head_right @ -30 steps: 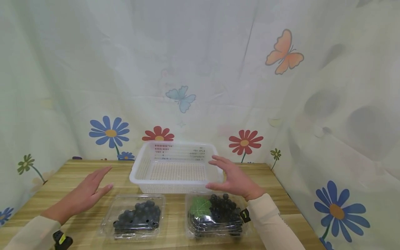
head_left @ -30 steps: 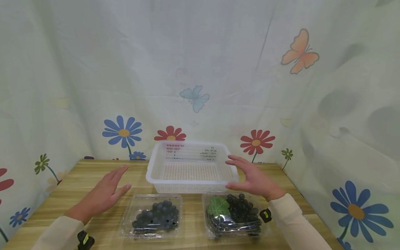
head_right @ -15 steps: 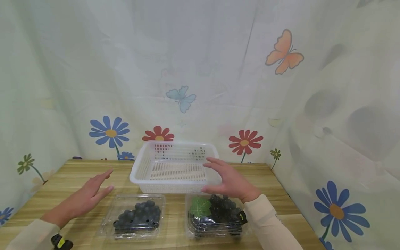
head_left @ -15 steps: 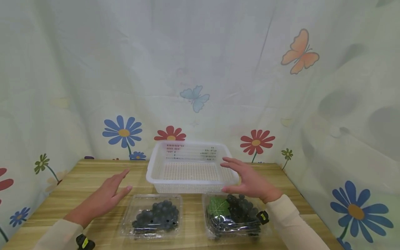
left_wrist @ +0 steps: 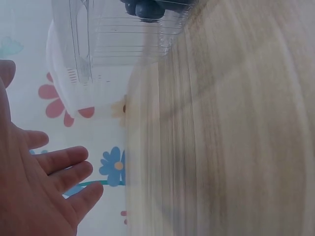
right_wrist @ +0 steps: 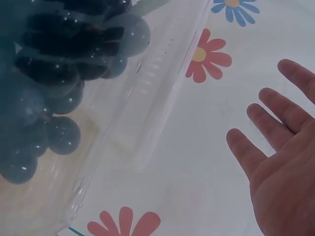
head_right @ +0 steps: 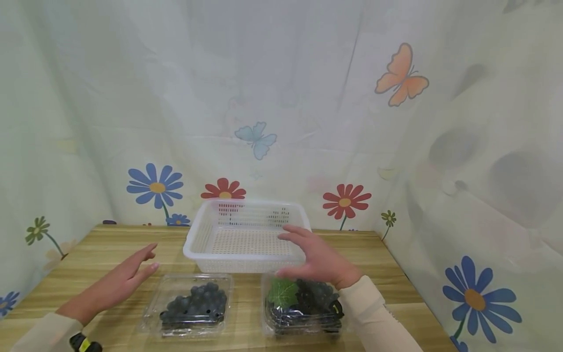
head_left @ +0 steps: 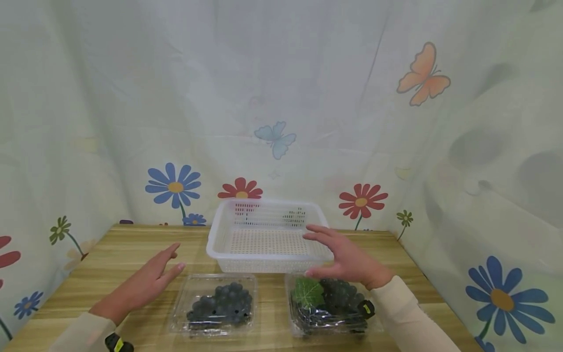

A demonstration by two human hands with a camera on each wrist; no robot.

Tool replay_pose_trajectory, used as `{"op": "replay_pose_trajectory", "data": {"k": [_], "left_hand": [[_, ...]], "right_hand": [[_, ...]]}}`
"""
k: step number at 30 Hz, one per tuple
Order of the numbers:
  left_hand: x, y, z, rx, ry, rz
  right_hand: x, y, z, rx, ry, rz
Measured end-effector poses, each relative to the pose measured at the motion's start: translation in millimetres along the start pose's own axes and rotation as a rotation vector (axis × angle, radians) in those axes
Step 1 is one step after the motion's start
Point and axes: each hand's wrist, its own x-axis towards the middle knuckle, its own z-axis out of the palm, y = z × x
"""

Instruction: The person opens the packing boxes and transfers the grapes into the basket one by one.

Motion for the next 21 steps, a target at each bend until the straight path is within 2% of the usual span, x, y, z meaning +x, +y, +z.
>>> {"op": "replay_pose_trajectory", "data": {"k": [8, 14, 21], "left_hand": [[-2.5, 2.4, 1.3, -0.058, -0.017, 0.000], [-3.1, 5.9, 0.8, -0.113, -0.045, -0.030], [-2.3, 8.2, 0.0, -0.126, -0.081, -0.068]], "right_hand": [[1, -12, 1, -0.006, -0.011, -0.031], [2, -19, 3, 0.020, -0.013, -0.045], [3, -24, 6, 0.024, -0.023, -0.039]]}}
